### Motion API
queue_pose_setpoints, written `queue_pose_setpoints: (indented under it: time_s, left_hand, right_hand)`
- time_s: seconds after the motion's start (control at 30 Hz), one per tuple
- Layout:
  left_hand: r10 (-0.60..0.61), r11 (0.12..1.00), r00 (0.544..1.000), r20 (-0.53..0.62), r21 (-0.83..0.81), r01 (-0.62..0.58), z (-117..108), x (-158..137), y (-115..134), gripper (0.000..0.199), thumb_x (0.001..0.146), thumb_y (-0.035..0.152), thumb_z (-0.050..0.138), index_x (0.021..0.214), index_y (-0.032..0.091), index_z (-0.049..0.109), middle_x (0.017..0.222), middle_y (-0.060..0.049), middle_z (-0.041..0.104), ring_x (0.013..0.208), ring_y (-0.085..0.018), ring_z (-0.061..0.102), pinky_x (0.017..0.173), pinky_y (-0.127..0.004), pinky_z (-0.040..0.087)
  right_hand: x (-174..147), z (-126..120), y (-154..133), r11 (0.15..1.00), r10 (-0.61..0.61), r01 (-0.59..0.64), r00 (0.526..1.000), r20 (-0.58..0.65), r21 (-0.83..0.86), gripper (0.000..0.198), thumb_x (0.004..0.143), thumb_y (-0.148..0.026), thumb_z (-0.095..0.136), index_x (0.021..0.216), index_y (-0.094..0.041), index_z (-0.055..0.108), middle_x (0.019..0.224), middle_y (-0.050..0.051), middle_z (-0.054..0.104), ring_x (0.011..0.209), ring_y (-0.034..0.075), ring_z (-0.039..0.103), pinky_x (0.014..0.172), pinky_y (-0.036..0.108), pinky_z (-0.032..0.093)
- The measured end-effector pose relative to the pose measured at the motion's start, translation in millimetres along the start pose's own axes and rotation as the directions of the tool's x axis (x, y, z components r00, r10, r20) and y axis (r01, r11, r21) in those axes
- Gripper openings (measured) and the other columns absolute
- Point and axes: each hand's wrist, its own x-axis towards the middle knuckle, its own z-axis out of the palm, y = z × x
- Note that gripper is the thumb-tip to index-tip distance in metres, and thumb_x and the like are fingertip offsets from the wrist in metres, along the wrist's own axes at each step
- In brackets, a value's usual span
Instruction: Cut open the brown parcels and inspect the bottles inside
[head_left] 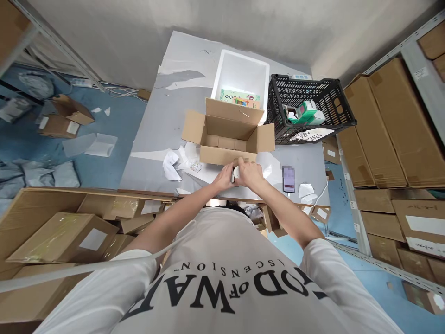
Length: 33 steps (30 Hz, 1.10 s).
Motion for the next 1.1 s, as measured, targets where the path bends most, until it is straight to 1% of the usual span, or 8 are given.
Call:
queue_pose_setpoints:
  time_s: [0.43, 0.53, 0.63, 0.7, 0.77, 0.87, 0.93, 1.1]
  left_hand:
    - [-0.07, 0.996, 0.997, 0.02, 0.063, 0.068, 5.4, -4.7, 10.1, 0.101, 0.063, 0.038, 0.082, 0.144, 0.014, 0.026, 0.134, -0.019, 0.051, 0.127, -0.035, 0.049, 0.104, -0.05, 0.042]
    - [-0.108, 0.992, 0.994, -0.01, 0.06, 0.108, 3.5, -9.2, 18.4, 0.11, 0.058, 0.044, 0.085, 0.146, 0.02, 0.024, 0.138, -0.017, 0.048, 0.13, -0.036, 0.048, 0.105, -0.05, 0.041]
    - [-0.165, 0.985, 0.982, -0.095, 0.041, 0.169, -2.9, -17.1, 30.2, 0.126, 0.048, 0.058, 0.086, 0.149, 0.019, 0.021, 0.141, -0.019, 0.045, 0.131, -0.04, 0.044, 0.106, -0.053, 0.039]
    - [-0.167, 0.985, 0.972, -0.162, 0.018, 0.173, -11.2, -21.8, 37.4, 0.132, 0.044, 0.068, 0.083, 0.149, 0.016, 0.022, 0.144, -0.023, 0.041, 0.134, -0.043, 0.039, 0.108, -0.057, 0.035]
    - [-0.104, 0.994, 0.962, -0.253, -0.041, 0.097, -22.9, -23.1, 44.0, 0.121, 0.054, 0.077, 0.073, 0.148, 0.014, 0.028, 0.146, -0.024, 0.039, 0.136, -0.043, 0.035, 0.111, -0.059, 0.03]
    - [0.025, 0.97, 0.946, -0.323, -0.223, -0.102, -41.4, -15.8, 56.7, 0.085, 0.079, 0.074, 0.052, 0.141, 0.016, 0.043, 0.144, -0.021, 0.045, 0.137, -0.036, 0.039, 0.114, -0.054, 0.029]
    - [0.064, 0.897, 0.96, -0.273, -0.407, -0.175, -49.3, -7.5, 68.3, 0.07, 0.085, 0.065, 0.052, 0.138, 0.019, 0.048, 0.142, -0.018, 0.05, 0.135, -0.032, 0.044, 0.113, -0.05, 0.032]
    - [0.028, 0.633, 0.99, -0.139, -0.764, -0.125, -48.0, -1.4, 92.0, 0.079, 0.07, 0.047, 0.08, 0.137, 0.022, 0.047, 0.131, -0.015, 0.059, 0.121, -0.03, 0.058, 0.102, -0.043, 0.046]
  right_hand:
    - [-71.8, -108.8, 42.4, 0.995, -0.099, 0.086, 0.959, -0.265, -0.059, 0.049, 0.076, -0.05, 0.064, 0.115, -0.02, 0.06, 0.093, 0.012, 0.069, 0.084, 0.028, 0.063, 0.072, 0.033, 0.041]
    - [-89.4, -127.1, 70.1, 0.99, -0.1, 0.133, 0.91, -0.403, 0.054, 0.05, 0.077, -0.047, 0.063, 0.119, -0.02, 0.058, 0.094, 0.01, 0.068, 0.083, 0.027, 0.063, 0.072, 0.035, 0.043]
    - [-92.7, -115.2, 103.8, 0.915, 0.001, 0.195, 0.874, -0.485, 0.354, 0.048, 0.078, -0.045, 0.062, 0.118, -0.021, 0.057, 0.094, 0.006, 0.067, 0.076, 0.022, 0.062, 0.069, 0.036, 0.048]
    - [-84.5, -89.2, 119.0, 0.731, 0.09, 0.27, 0.872, -0.481, 0.627, 0.045, 0.076, -0.045, 0.063, 0.114, -0.022, 0.056, 0.095, 0.004, 0.066, 0.072, 0.018, 0.061, 0.063, 0.034, 0.051]
    - [-71.5, -54.8, 121.6, 0.41, 0.176, 0.342, 0.88, -0.442, 0.845, 0.044, 0.072, -0.046, 0.066, 0.108, -0.024, 0.054, 0.096, 0.003, 0.066, 0.072, 0.017, 0.062, 0.055, 0.03, 0.053]
    - [-53.5, -4.3, 100.0, -0.08, 0.266, 0.363, 0.905, -0.331, 0.928, 0.044, 0.068, -0.045, 0.072, 0.102, -0.027, 0.051, 0.096, 0.0, 0.066, 0.078, 0.017, 0.064, 0.054, 0.028, 0.056]
    - [-46.7, 20.8, 74.2, -0.326, 0.279, 0.343, 0.925, -0.257, 0.881, 0.044, 0.067, -0.044, 0.074, 0.1, -0.028, 0.05, 0.096, -0.001, 0.065, 0.083, 0.017, 0.065, 0.058, 0.028, 0.058]
    - [-43.8, 52.3, 12.3, -0.657, 0.216, 0.268, 0.962, -0.164, 0.704, 0.047, 0.065, -0.043, 0.078, 0.098, -0.028, 0.048, 0.097, -0.001, 0.064, 0.088, 0.017, 0.066, 0.067, 0.031, 0.062]
